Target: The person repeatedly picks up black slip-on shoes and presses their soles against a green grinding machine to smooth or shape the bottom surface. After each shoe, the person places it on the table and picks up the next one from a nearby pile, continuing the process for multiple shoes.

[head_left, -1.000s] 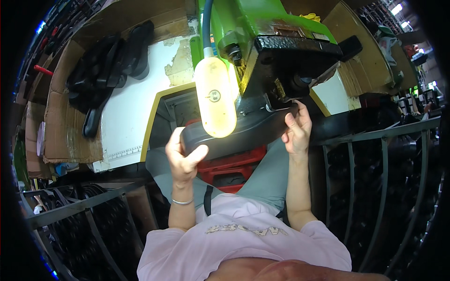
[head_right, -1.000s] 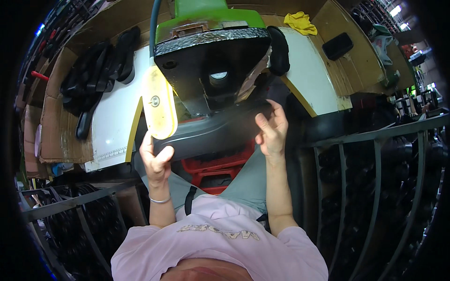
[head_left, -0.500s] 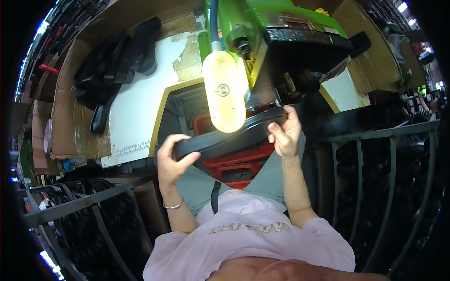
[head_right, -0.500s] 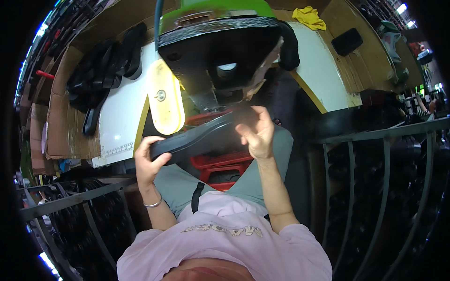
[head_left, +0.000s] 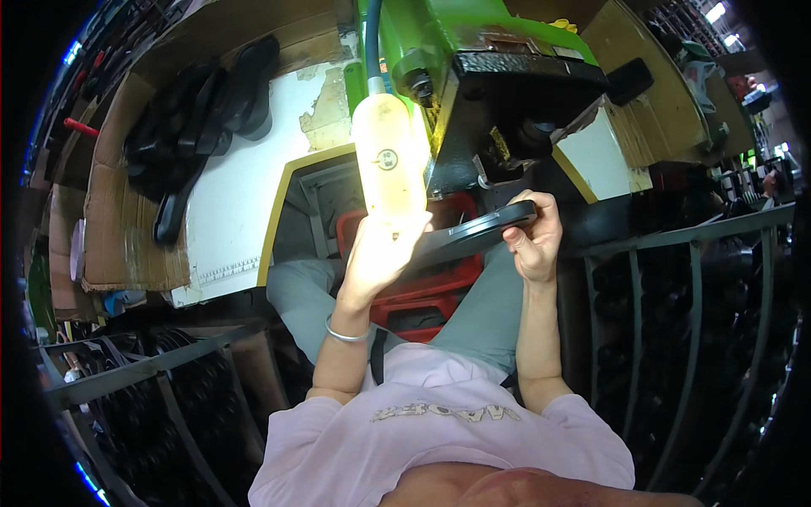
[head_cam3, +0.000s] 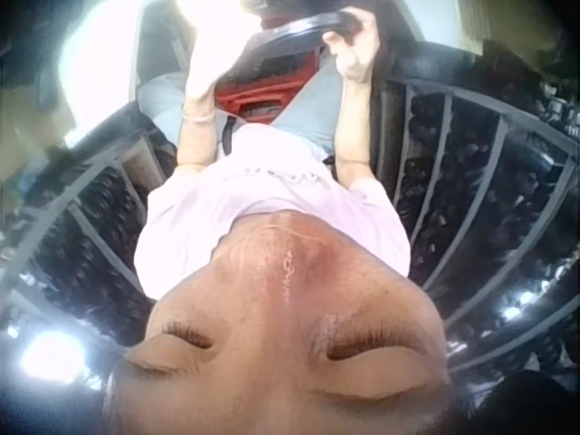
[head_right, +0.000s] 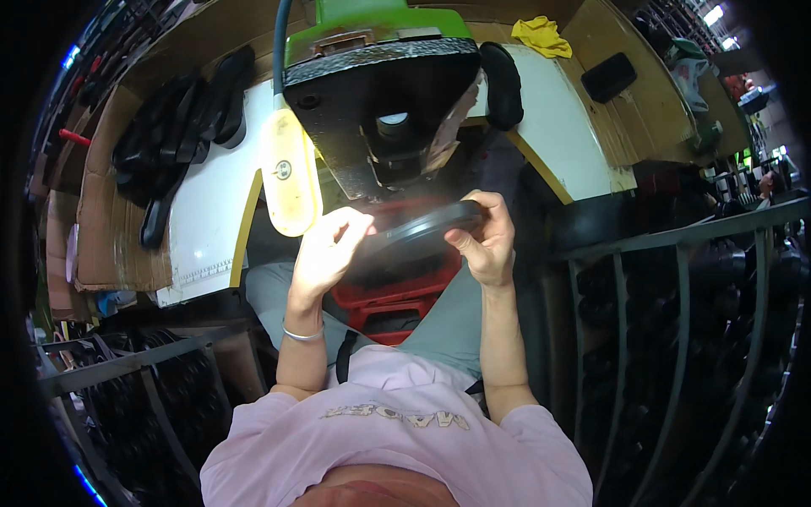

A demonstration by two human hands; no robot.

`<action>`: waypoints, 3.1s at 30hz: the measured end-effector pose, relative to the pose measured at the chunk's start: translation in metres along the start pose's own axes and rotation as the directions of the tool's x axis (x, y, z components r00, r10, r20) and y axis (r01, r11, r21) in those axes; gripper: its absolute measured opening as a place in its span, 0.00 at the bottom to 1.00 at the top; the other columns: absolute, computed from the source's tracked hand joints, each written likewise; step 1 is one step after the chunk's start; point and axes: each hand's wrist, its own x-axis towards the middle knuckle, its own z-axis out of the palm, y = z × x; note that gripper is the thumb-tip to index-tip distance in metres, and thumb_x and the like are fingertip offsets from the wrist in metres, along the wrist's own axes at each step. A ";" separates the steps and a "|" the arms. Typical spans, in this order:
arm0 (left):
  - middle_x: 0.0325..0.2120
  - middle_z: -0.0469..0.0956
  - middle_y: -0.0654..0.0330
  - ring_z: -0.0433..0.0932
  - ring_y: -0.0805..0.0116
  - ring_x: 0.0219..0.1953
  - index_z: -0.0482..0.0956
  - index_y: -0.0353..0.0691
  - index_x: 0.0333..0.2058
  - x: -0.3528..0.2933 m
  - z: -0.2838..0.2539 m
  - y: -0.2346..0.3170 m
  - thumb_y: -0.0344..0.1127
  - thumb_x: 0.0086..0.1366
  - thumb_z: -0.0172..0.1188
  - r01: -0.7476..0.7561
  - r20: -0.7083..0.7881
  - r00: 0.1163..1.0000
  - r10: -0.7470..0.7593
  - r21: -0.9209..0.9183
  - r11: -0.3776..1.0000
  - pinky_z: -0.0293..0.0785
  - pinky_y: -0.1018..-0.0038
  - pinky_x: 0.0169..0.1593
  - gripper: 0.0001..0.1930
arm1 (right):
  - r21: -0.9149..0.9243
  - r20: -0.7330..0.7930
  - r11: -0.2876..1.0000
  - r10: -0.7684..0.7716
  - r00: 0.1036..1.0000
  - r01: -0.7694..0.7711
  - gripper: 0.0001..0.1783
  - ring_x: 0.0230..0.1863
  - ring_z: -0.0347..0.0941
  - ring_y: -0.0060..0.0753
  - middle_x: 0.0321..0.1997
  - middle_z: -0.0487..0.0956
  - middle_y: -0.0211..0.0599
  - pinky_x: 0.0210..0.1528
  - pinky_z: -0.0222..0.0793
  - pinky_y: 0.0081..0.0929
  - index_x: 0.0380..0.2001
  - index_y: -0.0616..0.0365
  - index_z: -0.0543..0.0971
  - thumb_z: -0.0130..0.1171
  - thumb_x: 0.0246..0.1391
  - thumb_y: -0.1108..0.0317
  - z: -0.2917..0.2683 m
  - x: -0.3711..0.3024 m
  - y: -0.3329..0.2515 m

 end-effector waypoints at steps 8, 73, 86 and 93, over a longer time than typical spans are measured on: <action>0.24 0.78 0.61 0.72 0.78 0.27 0.76 0.36 0.37 -0.023 -0.027 0.009 0.31 0.55 0.67 0.033 0.050 0.998 -0.037 0.083 0.996 0.69 0.79 0.33 0.12 | 0.096 -0.054 0.994 0.062 0.997 -0.056 0.25 0.30 0.67 0.14 0.34 0.74 0.29 0.27 0.61 0.12 0.45 0.60 0.68 0.70 0.49 0.68 0.003 0.000 0.008; 0.36 0.78 0.59 0.76 0.75 0.35 0.76 0.29 0.41 -0.010 0.064 -0.027 0.18 0.56 0.64 -0.093 -0.186 0.983 0.003 -0.482 0.871 0.74 0.80 0.41 0.13 | 0.683 -0.036 0.538 0.700 0.713 -0.494 0.35 0.60 0.68 0.44 0.57 0.72 0.44 0.63 0.64 0.43 0.58 0.61 0.65 0.64 0.45 0.74 -0.015 -0.156 0.062; 0.30 0.79 0.60 0.76 0.77 0.30 0.77 0.30 0.36 -0.009 0.031 -0.008 0.22 0.53 0.68 -0.085 -0.245 0.969 -0.014 -0.390 0.917 0.74 0.82 0.36 0.12 | -0.010 -0.426 0.926 0.338 0.839 -0.378 0.25 0.21 0.66 0.10 0.36 0.75 0.32 0.11 0.51 0.08 0.46 0.63 0.73 0.68 0.42 0.74 -0.060 -0.009 -0.031; 0.39 0.81 0.58 0.78 0.72 0.40 0.78 0.29 0.43 -0.028 -0.004 -0.032 0.22 0.50 0.69 -0.049 -0.220 0.975 -0.042 -0.392 0.919 0.72 0.76 0.49 0.19 | -0.091 -0.308 0.930 0.315 0.898 -0.357 0.28 0.20 0.63 0.09 0.38 0.77 0.34 0.14 0.50 0.09 0.47 0.65 0.73 0.70 0.39 0.76 -0.027 0.019 -0.034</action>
